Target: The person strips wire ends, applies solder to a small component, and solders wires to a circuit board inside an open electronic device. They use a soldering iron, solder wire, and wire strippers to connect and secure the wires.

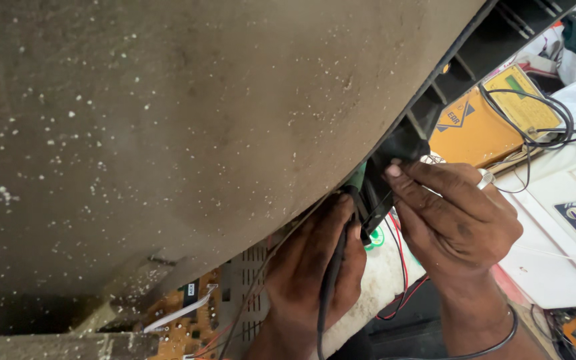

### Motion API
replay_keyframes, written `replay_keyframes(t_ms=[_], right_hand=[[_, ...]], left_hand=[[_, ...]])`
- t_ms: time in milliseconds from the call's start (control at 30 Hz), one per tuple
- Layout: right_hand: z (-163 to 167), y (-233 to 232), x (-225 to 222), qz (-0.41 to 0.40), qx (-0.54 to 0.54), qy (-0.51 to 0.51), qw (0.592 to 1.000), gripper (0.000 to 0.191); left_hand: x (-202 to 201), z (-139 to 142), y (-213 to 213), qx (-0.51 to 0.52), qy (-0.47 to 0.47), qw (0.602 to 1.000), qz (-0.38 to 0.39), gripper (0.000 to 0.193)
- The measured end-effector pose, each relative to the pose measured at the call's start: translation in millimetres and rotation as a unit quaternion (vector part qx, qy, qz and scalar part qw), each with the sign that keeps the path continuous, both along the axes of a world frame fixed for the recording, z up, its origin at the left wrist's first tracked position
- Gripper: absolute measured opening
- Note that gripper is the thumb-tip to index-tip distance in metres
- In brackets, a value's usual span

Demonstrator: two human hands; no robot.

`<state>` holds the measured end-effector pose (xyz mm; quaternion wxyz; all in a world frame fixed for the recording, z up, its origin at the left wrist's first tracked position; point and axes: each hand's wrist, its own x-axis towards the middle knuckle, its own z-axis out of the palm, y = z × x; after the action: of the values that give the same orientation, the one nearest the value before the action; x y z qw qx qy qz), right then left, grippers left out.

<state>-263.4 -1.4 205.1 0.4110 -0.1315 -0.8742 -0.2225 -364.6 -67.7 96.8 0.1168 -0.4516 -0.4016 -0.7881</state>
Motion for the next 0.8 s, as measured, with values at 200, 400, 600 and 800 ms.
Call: replay_keyframes(t_ms=[200,400,600,800], right_hand=[[-0.8,1.2,2.1,0.001,-0.005,0.001,1.000,0.018],[-1.5,0.2,3.2,-0.005,-0.010,0.000,1.000,0.019],[-0.2,-0.7,3.2,-0.010,-0.013,-0.001,1.000,0.021],[0.1,0.3,4.3,-0.008,-0.012,-0.003,1.000,0.021]], left_hand=[[1.5,-1.5,0.4,-0.005,-0.003,1.000,-0.004,0.028],[0.6,-2.6,2.5,0.006,0.001,1.000,-0.008,0.028],[1.5,-1.8,1.3,-0.012,-0.005,1.000,-0.011,0.027],[0.4,-1.1,0.8,-0.011,0.000,1.000,-0.008,0.026]])
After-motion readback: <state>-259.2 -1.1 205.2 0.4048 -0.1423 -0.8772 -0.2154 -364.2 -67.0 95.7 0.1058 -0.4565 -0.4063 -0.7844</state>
